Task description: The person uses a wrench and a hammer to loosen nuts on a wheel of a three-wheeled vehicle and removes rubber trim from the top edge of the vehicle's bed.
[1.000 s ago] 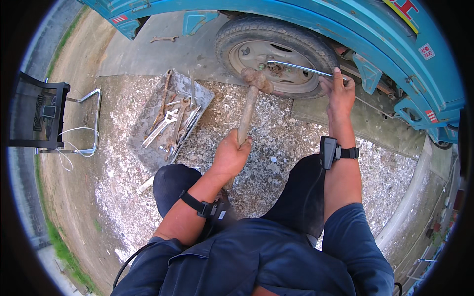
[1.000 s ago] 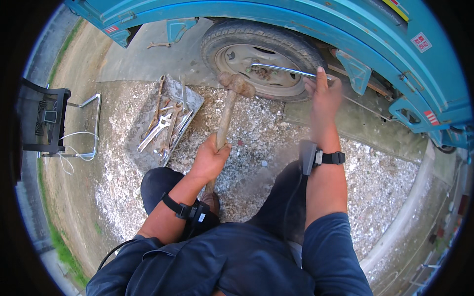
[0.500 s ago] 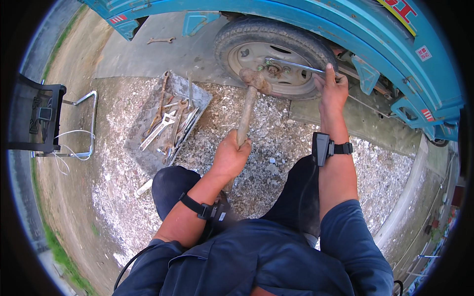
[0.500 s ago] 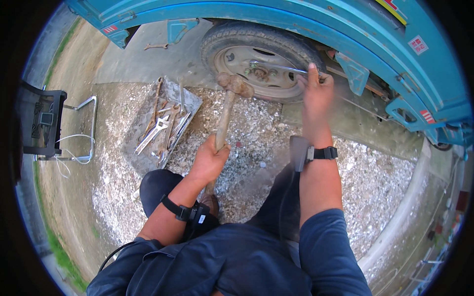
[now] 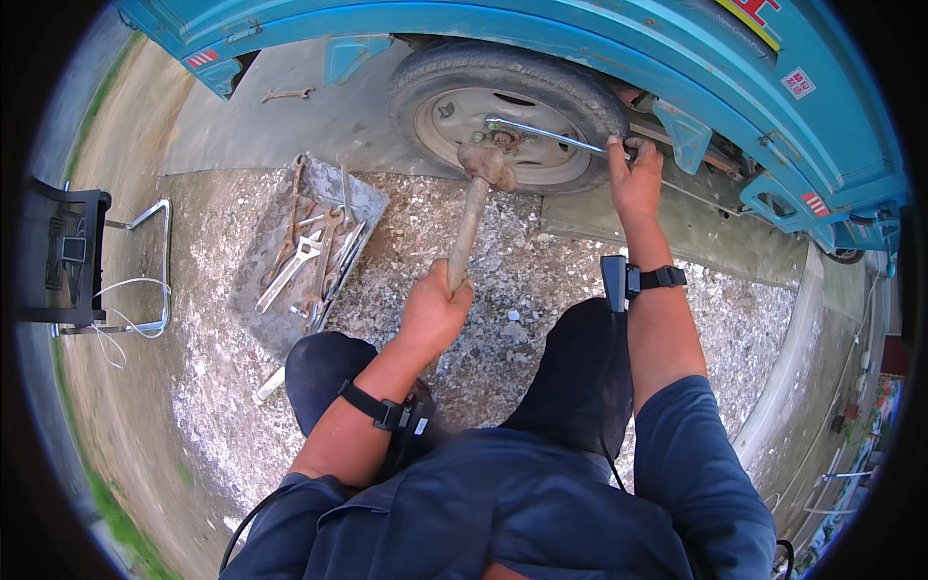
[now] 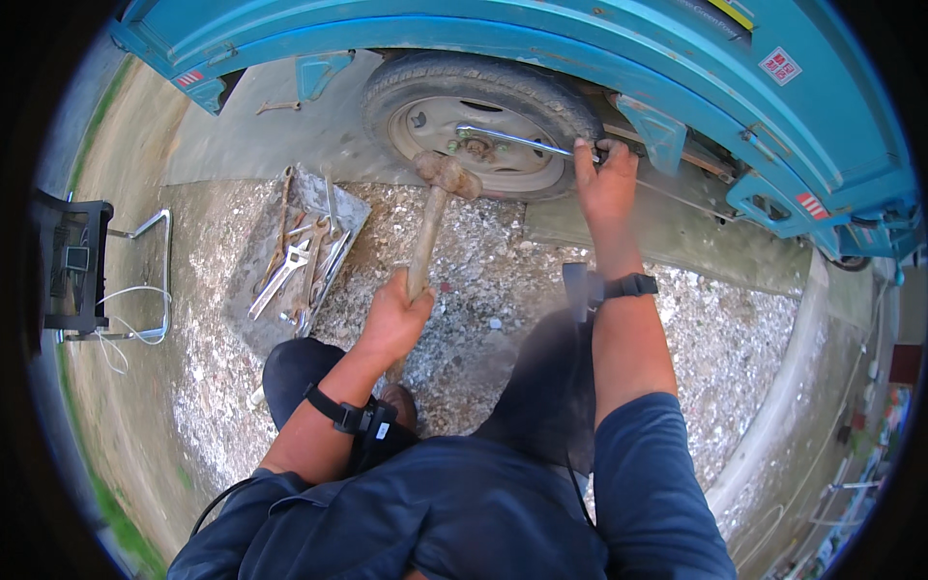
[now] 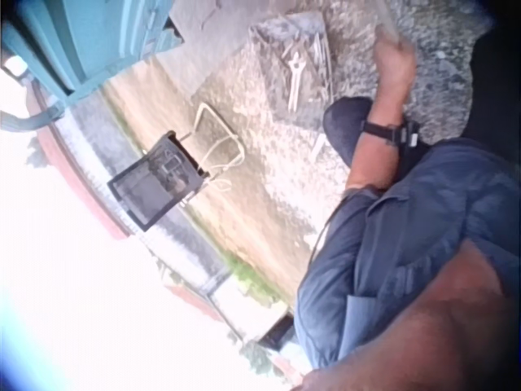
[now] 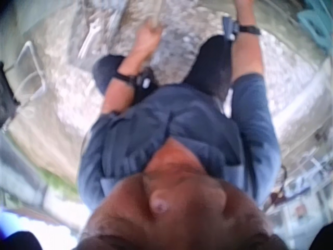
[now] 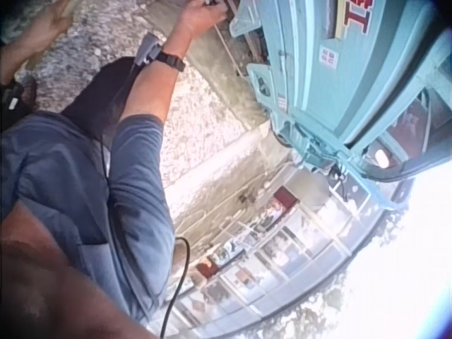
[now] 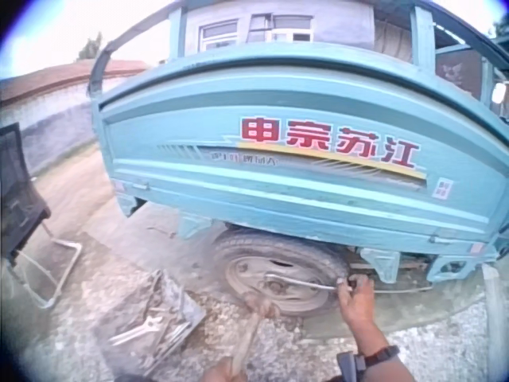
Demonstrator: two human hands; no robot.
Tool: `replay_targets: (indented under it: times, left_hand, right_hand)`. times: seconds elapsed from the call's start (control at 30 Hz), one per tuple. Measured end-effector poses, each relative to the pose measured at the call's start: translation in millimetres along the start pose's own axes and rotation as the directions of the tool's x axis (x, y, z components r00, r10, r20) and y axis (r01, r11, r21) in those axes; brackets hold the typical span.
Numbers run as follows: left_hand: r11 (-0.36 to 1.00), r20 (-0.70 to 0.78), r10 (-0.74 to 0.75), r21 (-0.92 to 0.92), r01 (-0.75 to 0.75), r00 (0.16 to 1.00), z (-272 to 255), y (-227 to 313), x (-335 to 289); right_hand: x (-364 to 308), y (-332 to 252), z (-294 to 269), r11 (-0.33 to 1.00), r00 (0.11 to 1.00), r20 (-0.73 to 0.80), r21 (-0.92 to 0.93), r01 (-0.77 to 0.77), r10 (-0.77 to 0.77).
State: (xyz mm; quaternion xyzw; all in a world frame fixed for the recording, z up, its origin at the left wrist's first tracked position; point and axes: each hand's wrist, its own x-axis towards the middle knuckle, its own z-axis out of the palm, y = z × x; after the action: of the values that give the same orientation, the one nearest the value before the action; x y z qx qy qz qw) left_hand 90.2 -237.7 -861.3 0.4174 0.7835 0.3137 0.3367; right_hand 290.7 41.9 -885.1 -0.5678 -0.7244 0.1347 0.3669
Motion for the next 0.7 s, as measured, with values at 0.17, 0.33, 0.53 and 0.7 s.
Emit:
replay_targets:
  times: [0.17,0.33,0.53,0.7]
  left_hand:
    - [0.989,0.005,0.143,-0.047,-0.143,0.99,18,18,9]
    - [0.961,-0.048,0.262,-0.08,-0.265,0.964,37,52,30]
    - [0.972,0.007,0.224,0.065,-0.224,0.975,67,59,52]
    - [0.963,-0.08,0.253,-0.069,-0.259,0.964,54,67,43]
  right_hand:
    - [12,20,9,0.997,0.998,-0.048,0.06,0.043,-0.04]
    - [6,16,12,0.977,0.998,0.059,0.214,0.007,-0.02]
    - [4,19,14,0.973,0.997,0.067,0.232,0.012,-0.028]
    - [3,26,16,0.964,0.998,0.054,0.264,0.009,-0.024]
